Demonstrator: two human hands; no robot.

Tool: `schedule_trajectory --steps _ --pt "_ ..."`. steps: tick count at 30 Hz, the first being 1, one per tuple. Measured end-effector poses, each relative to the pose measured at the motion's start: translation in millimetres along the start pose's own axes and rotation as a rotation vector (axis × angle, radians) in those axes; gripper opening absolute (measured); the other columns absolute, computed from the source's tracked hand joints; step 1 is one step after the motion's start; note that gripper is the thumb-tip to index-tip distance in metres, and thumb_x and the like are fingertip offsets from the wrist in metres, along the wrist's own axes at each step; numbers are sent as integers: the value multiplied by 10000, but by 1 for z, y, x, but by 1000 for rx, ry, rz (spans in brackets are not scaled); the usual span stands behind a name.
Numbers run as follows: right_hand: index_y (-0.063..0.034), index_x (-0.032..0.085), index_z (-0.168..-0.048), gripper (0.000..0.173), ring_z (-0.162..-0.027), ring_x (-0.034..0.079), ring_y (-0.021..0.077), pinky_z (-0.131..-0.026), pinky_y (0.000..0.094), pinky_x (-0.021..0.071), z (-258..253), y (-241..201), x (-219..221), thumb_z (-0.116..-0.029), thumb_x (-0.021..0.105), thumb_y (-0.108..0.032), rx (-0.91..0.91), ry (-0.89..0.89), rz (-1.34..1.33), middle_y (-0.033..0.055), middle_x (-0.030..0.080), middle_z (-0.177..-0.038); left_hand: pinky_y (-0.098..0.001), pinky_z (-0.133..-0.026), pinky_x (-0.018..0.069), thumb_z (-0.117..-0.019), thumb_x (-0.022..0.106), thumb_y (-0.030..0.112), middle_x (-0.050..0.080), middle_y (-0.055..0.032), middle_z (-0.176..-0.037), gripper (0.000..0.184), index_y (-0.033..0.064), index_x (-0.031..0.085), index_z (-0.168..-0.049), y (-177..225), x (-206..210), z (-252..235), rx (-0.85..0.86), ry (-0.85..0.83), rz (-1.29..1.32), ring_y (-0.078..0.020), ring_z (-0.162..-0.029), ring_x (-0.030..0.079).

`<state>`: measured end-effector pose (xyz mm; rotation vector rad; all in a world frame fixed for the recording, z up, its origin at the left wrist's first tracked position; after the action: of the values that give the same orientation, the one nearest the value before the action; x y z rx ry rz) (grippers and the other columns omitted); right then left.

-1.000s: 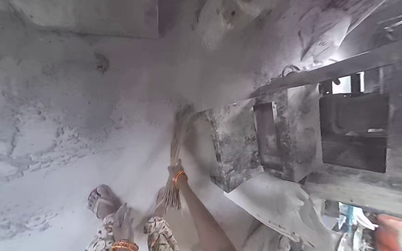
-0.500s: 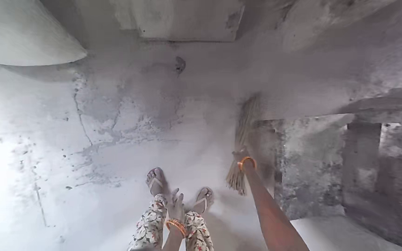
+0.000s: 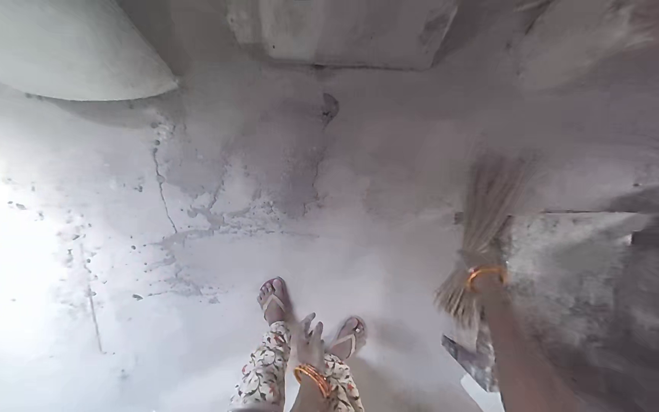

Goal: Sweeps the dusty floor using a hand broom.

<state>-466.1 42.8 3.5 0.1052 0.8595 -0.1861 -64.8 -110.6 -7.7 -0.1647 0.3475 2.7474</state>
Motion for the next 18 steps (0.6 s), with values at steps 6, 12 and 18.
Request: schedule_trajectory --steps 6,12,18 --pt "111 437 -1461 514 -1318 546 398 -1124 471 399 -3 -79 117 -1061 565 -186 -243 -141 214 320 552 -1406 -542 -1020 445 -1072 475 55 441 -305 -1503 409 -78 439 -1457 1 7 -2 -50 -2 -8 -407 -1300 512" --pt "-50 162 -1630 771 -1256 602 429 -1053 554 465 98 -109 176 -1014 610 -167 -264 -530 393 300 597 -1351 -555 -1025 435 -1072 468 48 428 -298 -1519 405 -70 441 -1459 9 8 -5 -72 0 -18 -418 -1318 498" --pt "49 278 -1582 640 -1391 473 468 -1153 558 366 68 -111 63 -1079 520 -265 -232 -198 352 347 473 -1483 -544 -1016 445 -1070 470 55 437 -289 -1514 400 -75 450 -1448 14 4 -8 -74 -8 30 -400 -1311 510"
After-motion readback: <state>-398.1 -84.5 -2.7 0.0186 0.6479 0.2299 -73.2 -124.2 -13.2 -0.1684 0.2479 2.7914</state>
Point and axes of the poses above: each hand's wrist, its own z-axis away from the middle knuckle, its own x-axis out of the palm, y = z × x, the point moved 10 cm from there along -z, towards the middle knuckle
